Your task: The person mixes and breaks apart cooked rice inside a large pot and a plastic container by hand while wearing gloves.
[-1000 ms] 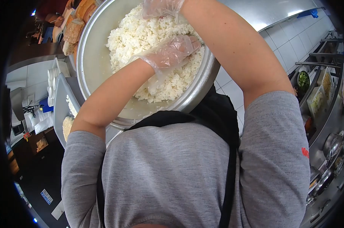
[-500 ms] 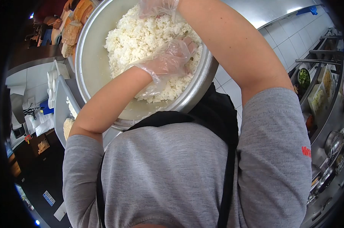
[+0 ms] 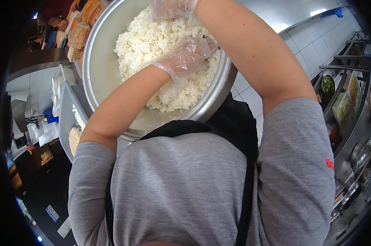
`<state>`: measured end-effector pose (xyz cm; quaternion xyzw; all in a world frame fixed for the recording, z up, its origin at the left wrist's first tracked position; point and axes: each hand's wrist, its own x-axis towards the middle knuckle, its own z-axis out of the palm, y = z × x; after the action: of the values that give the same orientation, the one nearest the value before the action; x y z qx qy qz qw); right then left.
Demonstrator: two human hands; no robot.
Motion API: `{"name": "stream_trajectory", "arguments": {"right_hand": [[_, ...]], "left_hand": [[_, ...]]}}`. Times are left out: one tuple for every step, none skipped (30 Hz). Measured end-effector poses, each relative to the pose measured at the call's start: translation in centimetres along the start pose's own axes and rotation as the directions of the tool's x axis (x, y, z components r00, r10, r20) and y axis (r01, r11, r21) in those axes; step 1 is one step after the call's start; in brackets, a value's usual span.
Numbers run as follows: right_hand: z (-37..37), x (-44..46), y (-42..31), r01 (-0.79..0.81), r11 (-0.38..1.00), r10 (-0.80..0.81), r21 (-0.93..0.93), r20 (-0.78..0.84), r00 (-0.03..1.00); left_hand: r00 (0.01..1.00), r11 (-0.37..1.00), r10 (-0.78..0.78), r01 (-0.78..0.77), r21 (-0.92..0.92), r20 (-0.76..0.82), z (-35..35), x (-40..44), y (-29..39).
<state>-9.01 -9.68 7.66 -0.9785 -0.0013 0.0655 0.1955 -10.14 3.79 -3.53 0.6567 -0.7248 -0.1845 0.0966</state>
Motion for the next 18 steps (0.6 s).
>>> {"name": "stream_trajectory", "arguments": {"right_hand": [[-0.1,-0.1,-0.3,-0.019,1.000,0.019,0.002,0.015,1.000],[-0.2,-0.1,-0.5,-0.037,0.999,0.037,0.003,0.029,0.999],[-0.4,-0.1,-0.5,-0.038,0.999,0.038,0.002,0.027,0.999],[-0.4,-0.1,-0.5,-0.035,0.999,0.035,0.003,0.044,0.998],[-0.5,-0.1,-0.4,-0.031,0.999,0.031,0.006,0.061,0.998],[-0.5,-0.1,-0.5,-0.030,1.000,0.030,0.007,0.061,0.998],[-0.5,-0.2,-0.6,-0.039,0.999,0.039,0.008,0.049,0.998],[-0.5,-0.2,-0.5,-0.052,0.999,0.051,0.007,0.036,0.998],[-0.4,-0.1,-0.4,-0.058,0.998,0.057,0.009,0.035,0.998],[-0.2,0.0,-0.2,-0.039,0.999,0.038,0.009,0.022,0.999],[-0.1,0.1,-0.1,-0.016,1.000,0.016,0.009,0.009,1.000],[0.0,0.2,0.0,-0.017,1.000,0.017,0.010,0.011,1.000],[0.0,0.5,0.2,-0.005,1.000,0.004,0.005,0.028,1.000],[0.1,0.6,0.3,0.007,1.000,-0.007,0.000,0.047,0.999],[0.0,0.5,0.2,0.006,1.000,-0.006,0.002,0.048,0.999],[-0.2,0.4,0.2,-0.005,1.000,0.005,-0.007,0.054,0.999],[-0.3,0.3,0.1,-0.013,1.000,0.014,-0.017,0.062,0.998],[-0.4,0.4,0.0,-0.010,1.000,0.012,-0.021,0.060,0.998]], "left_hand": [[1.000,1.000,-0.011,0.011,0.005,-0.005,0.1,-0.1,0.1],[1.000,1.000,-0.011,0.011,0.006,-0.003,0.5,-0.4,-0.2],[0.994,0.999,0.025,-0.022,0.022,-0.110,1.3,-0.8,-0.5],[0.974,0.998,0.061,-0.054,0.039,-0.218,1.3,-0.9,-0.4],[0.974,0.998,0.062,-0.055,0.038,-0.220,1.3,-0.9,-0.3],[0.983,0.998,0.048,-0.039,0.054,-0.178,0.5,-1.1,0.3],[0.991,0.997,0.033,-0.024,0.070,-0.133,-0.1,-1.2,0.8],[0.991,0.997,0.035,-0.025,0.072,-0.131,-0.3,-1.1,0.8],[0.997,0.998,0.005,0.000,0.057,-0.077,-0.3,-0.9,1.0],[0.999,0.999,-0.022,0.023,0.040,-0.024,-0.1,-0.6,1.1],[1.000,0.999,-0.018,0.019,0.035,-0.024,0.3,-0.3,1.1],[0.998,0.998,0.000,0.003,0.057,-0.061,0.6,-0.3,0.9],[0.995,0.996,0.019,-0.011,0.083,-0.099,0.8,-0.2,0.6],[0.995,0.996,0.019,-0.010,0.083,-0.098,1.1,-0.1,0.4],[0.998,0.996,-0.014,0.020,0.085,-0.067,1.0,0.1,0.6],[0.998,0.995,-0.044,0.048,0.089,-0.039,0.8,0.4,0.8],[0.998,0.995,-0.043,0.047,0.088,-0.042,0.5,0.9,1.1],[0.991,0.986,-0.115,0.105,0.133,0.073,0.3,1.4,1.3]]}}
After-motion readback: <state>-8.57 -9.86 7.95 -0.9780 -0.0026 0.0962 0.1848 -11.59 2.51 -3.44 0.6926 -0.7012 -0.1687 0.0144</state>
